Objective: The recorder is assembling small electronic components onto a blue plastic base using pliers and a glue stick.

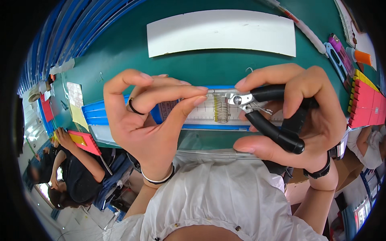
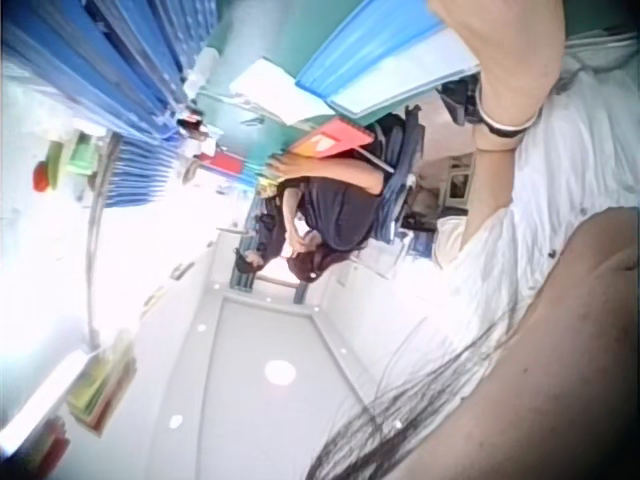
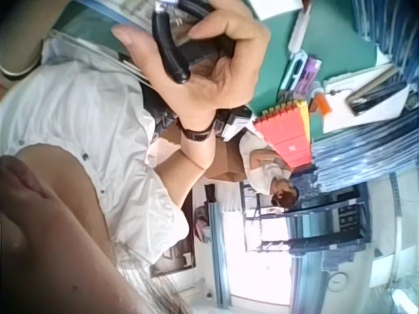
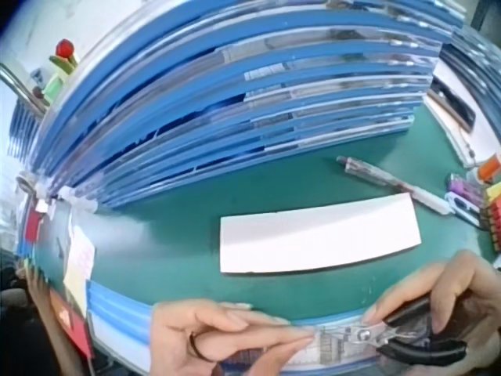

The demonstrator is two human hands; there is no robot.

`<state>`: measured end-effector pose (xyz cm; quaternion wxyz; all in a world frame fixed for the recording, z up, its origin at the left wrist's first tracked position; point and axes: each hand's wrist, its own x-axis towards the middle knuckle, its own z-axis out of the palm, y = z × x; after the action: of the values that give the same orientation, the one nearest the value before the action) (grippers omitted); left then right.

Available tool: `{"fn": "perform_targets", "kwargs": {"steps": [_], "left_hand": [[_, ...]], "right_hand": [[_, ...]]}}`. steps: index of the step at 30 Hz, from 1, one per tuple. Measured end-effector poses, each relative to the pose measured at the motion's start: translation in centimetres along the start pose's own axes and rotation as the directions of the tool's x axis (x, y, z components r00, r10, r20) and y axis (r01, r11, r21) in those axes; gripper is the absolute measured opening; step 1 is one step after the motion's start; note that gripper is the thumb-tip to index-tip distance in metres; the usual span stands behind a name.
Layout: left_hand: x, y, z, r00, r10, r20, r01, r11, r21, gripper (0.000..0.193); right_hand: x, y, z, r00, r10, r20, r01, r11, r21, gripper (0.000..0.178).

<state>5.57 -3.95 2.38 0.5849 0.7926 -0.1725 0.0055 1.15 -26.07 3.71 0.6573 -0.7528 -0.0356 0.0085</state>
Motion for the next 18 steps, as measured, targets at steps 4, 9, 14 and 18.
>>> {"fn": "perform_targets", "kwargs": {"steps": [4,9,14,18], "left_hand": [[0.04,-0.26,-0.27,1.000,0.006,0.029,-0.006,1.000,0.011,0.056],[0.02,-0.24,-0.31,1.000,-0.010,0.027,0.011,0.999,-0.039,0.055],[0.08,-0.04,-0.12,0.999,-0.020,0.040,0.021,0.999,-0.048,0.054],[-0.24,-0.41,-0.41,0.998,-0.012,0.059,0.015,0.998,-0.056,0.052]], "right_hand": [[0.06,-0.05,0.29,1.000,0.007,-0.012,-0.007,1.000,-0.016,0.063],[-0.29,-0.20,0.32,0.994,0.045,-0.096,-0.048,0.998,-0.033,0.060],[-0.19,-0.17,0.68,0.995,0.052,-0.090,-0.056,0.998,-0.040,0.056],[-0.15,-0.32,0.81,0.994,0.044,-0.098,-0.048,0.998,-0.038,0.051]]}}
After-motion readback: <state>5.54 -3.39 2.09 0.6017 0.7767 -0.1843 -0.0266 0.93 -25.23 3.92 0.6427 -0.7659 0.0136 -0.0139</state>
